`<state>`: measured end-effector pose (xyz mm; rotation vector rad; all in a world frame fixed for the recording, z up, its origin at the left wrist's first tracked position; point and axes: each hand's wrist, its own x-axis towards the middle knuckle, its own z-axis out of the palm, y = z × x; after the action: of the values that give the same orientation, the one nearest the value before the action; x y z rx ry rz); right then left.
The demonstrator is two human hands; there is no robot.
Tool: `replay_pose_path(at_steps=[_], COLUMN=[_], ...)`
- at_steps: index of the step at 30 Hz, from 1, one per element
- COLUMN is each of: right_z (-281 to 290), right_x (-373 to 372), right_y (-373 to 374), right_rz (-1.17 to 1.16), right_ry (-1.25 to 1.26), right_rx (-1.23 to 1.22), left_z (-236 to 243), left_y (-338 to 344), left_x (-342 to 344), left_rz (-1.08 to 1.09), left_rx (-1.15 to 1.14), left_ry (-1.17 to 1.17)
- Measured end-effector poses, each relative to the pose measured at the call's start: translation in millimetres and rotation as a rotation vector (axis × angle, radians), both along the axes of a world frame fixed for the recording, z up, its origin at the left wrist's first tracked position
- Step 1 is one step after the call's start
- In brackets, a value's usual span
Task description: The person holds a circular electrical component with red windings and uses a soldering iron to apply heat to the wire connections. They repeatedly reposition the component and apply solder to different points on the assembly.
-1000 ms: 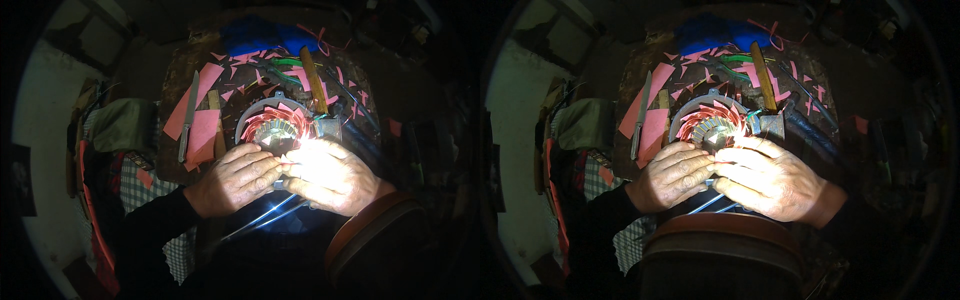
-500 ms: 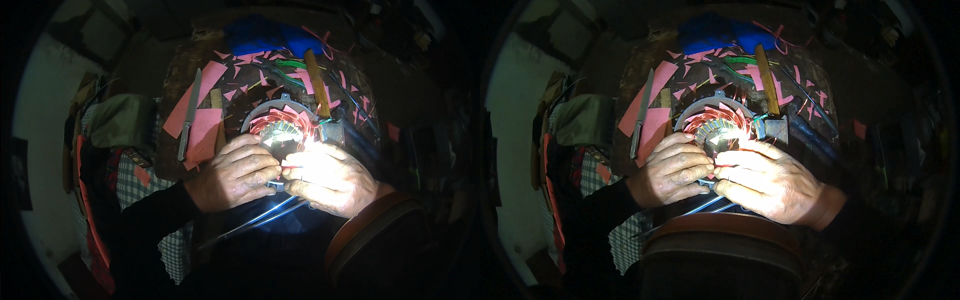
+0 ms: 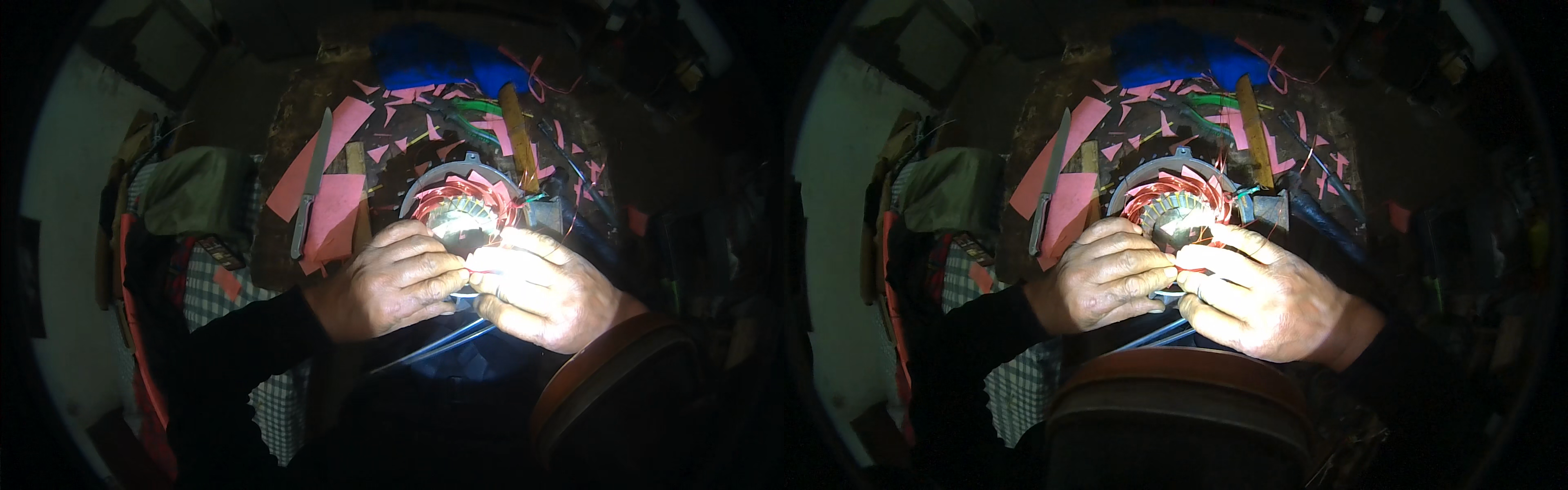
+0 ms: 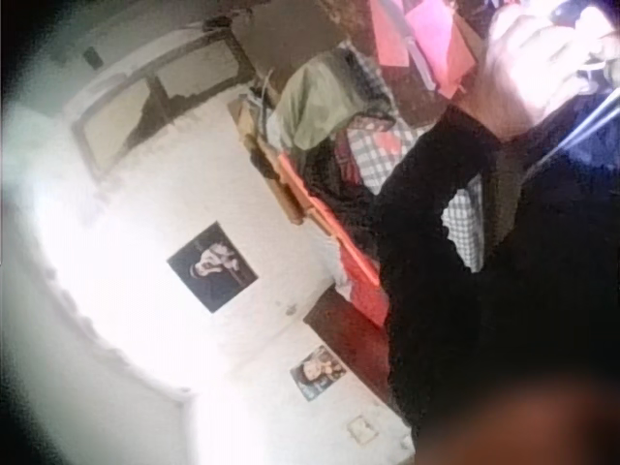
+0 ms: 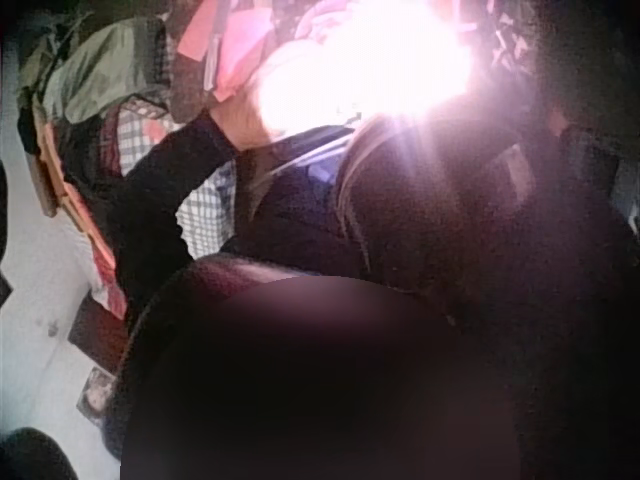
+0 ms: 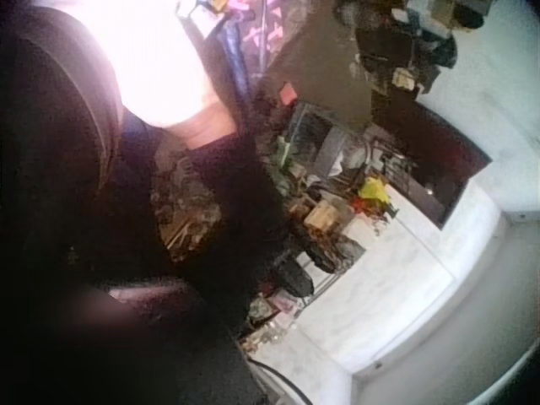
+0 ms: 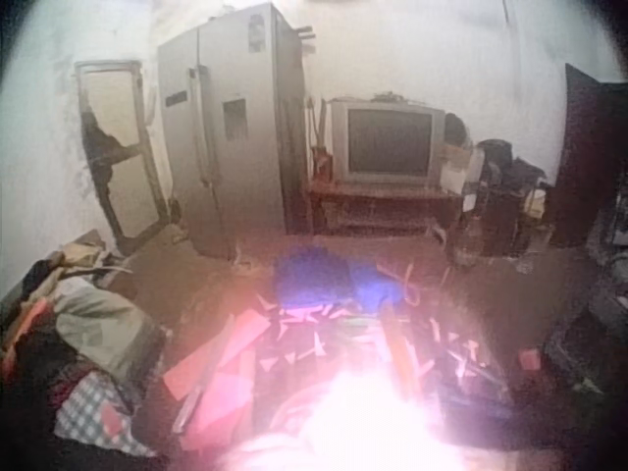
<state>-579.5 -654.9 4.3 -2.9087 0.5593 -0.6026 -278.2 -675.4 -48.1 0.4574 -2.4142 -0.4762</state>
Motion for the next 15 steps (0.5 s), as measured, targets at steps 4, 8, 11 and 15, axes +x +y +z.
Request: replay_pose_path(at_steps=[4,8,11,15], right_z=[22.8,64.9,79.7,92.9], right_x=[-25.6,-91.4,-135.4,-170.5], right_y=[11.1,30.1,39.9,36.5], right_rz=[-0.115,-0.166,-0.289,-0.425], right_ry=[0.098,0.318,0.550,0.597], right_rx=[0.002,0.027,0.032,0.028], left_z=[14.3,28.6,29.0,27.3], left_y=[-3.3,-8.2,-12.3,-17.9], left_x=[4.7,7.8,-4.8,-22.5], left_rz=[0.025,0.067,0.031,0.011], left_rx=[0.156,0.234,0.218,0.206], left_ry=[0.100,0.040,0.007,-0.085])
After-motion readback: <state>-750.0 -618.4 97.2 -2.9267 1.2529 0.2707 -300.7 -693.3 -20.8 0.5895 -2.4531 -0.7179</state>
